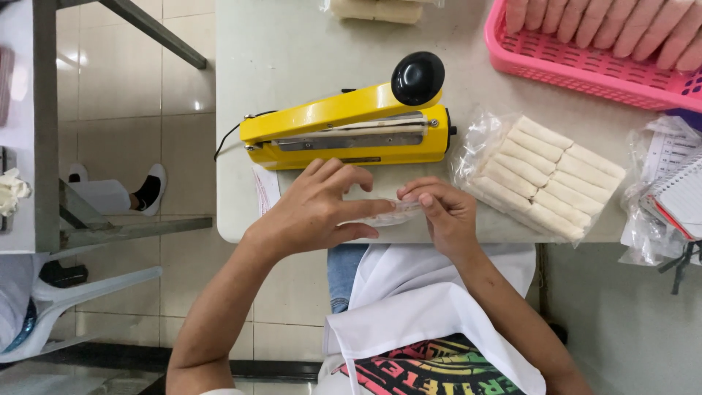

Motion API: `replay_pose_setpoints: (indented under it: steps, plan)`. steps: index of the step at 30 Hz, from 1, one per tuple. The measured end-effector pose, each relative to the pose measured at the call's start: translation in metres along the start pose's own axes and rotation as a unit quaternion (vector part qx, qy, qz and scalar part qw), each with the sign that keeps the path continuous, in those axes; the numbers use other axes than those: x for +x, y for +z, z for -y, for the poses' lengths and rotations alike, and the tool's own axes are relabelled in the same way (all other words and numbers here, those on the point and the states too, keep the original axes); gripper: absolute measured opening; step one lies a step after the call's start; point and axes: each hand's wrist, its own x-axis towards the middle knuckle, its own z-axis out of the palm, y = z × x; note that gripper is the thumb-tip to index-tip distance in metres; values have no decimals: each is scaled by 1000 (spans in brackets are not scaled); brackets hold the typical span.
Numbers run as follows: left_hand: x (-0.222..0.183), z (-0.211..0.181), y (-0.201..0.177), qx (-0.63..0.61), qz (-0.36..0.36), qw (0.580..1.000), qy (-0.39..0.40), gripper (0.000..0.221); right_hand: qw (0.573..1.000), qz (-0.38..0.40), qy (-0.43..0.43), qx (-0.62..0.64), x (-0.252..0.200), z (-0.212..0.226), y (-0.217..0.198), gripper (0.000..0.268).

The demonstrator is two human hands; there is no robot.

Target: Packaging and sealing bundles of food sticks into plastic bags using a manual heat sealer.

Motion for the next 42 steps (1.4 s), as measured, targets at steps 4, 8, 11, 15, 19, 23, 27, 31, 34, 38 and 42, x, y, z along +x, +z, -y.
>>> replay_pose_setpoints:
  steps: [4,8,11,15,19,23,27,31,34,38,42]
  plan:
    - [-15,12,10,-77,-41,995,-50,34,1000,-6,-4,-4,1,0,-1,34]
    - [-25,16,11,-59,-88,993,-44,22,1000,-4,-4,-1,-3,-5,-5,33]
    - [-43,29,16,-77,-147,984,-60,13,1000,-3,-5,13,-3,-6,-6,33]
    - [-64,53,74,-337,-246,902,-109,65,999,-31,28,23,-7,-8,-9,33]
    - [-36,20,128,-585,-169,774,-173,59,994,-77,79,17,2,-8,-5,33]
    - [-29,27,156,-594,-194,737,-256,27,977,-107,125,-135,49,0,-15,32]
    - [-10,24,128,-640,-224,606,-416,38,857,3,82,-508,103,-39,-31,23]
    - [-19,47,137,-644,-233,547,-481,57,901,-47,144,-406,144,-75,-68,18]
    - [-25,39,116,-671,-208,505,-501,60,929,-110,203,-288,181,30,-1,38]
    - [-29,43,103,-671,-187,522,-493,56,869,145,135,-453,189,95,57,27]
    - [-23,41,87,-631,-199,531,-530,59,693,215,78,-684,187,33,20,45]
